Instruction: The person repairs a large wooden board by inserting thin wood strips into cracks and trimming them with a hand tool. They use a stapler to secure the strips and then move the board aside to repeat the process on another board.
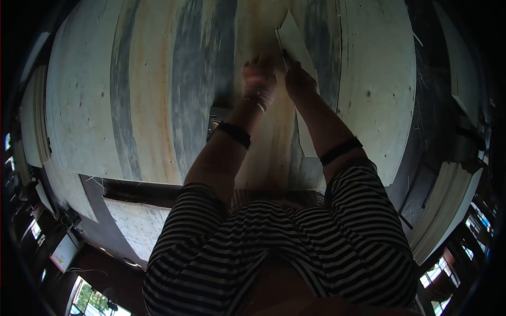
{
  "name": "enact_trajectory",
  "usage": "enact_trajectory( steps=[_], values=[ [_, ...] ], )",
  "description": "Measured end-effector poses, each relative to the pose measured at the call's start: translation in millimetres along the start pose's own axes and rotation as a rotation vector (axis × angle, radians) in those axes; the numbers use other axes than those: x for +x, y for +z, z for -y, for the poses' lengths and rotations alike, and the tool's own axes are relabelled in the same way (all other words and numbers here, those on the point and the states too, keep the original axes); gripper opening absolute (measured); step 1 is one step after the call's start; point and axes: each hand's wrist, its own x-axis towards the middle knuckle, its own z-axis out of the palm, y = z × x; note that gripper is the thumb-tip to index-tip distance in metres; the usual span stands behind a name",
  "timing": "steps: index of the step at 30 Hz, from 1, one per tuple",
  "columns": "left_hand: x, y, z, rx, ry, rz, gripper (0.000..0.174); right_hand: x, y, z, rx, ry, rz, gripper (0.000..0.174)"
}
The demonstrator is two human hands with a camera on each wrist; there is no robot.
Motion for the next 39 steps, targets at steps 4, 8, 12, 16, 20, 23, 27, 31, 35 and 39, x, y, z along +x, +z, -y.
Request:
enact_trajectory(
  steps=[4, 8, 12, 16, 20, 23, 27, 31, 35, 39],
  values=[
    [75.2, 11.9, 15.8, 0.119, 0.151, -0.03, 0.035, -2.8, -15.6, 8.2, 0.011, 0.06, 0.048, 0.027],
    [85.3, 17.2, 24.3, 0.114, 0.052, 0.217, 0.037, 12.0, -24.3, 14.0, 0.038, 0.064, 0.062, 0.025],
    [89.4, 4.8, 22.4, 0.138, 0.087, 0.327, 0.038, 29.6, -26.3, 18.0, 0.041, 0.028, -0.014, 0.025],
    [90.0, -11.0, 7.3, 0.113, -0.045, 0.437, 0.035, 13.2, -14.6, 4.7, 0.03, 0.041, 0.009, 0.025],
    [88.3, 3.8, 12.4, 0.019, -0.136, 0.32, 0.036, -40.1, 5.5, -18.6, 0.001, 0.041, 0.068, 0.022],
    [87.6, -18.7, 2.4, 0.023, -0.132, 0.38, 0.036, -95.3, 16.5, -34.7, -0.013, 0.089, 0.158, 0.019],
    [90.2, -2.0, 12.9, 0.025, -0.108, 0.404, 0.036, -182.8, 40.6, -70.0, 0.088, 0.094, 0.221, 0.023],
    [85.2, 6.1, 18.1, 0.073, -0.069, 0.348, 0.035, -203.5, 36.6, -76.9, 0.219, 0.106, 0.292, 0.028],
    [93.8, 46.0, 39.7, -0.121, -0.279, 0.349, 0.036, -124.7, 8.3, -28.6, 0.265, 0.184, -0.123, 0.029],
    [92.5, 45.3, 51.8, 0.147, 0.114, 0.323, 0.043, -65.4, 12.0, -1.6, 0.324, 0.223, -0.016, 0.028]
  ],
)
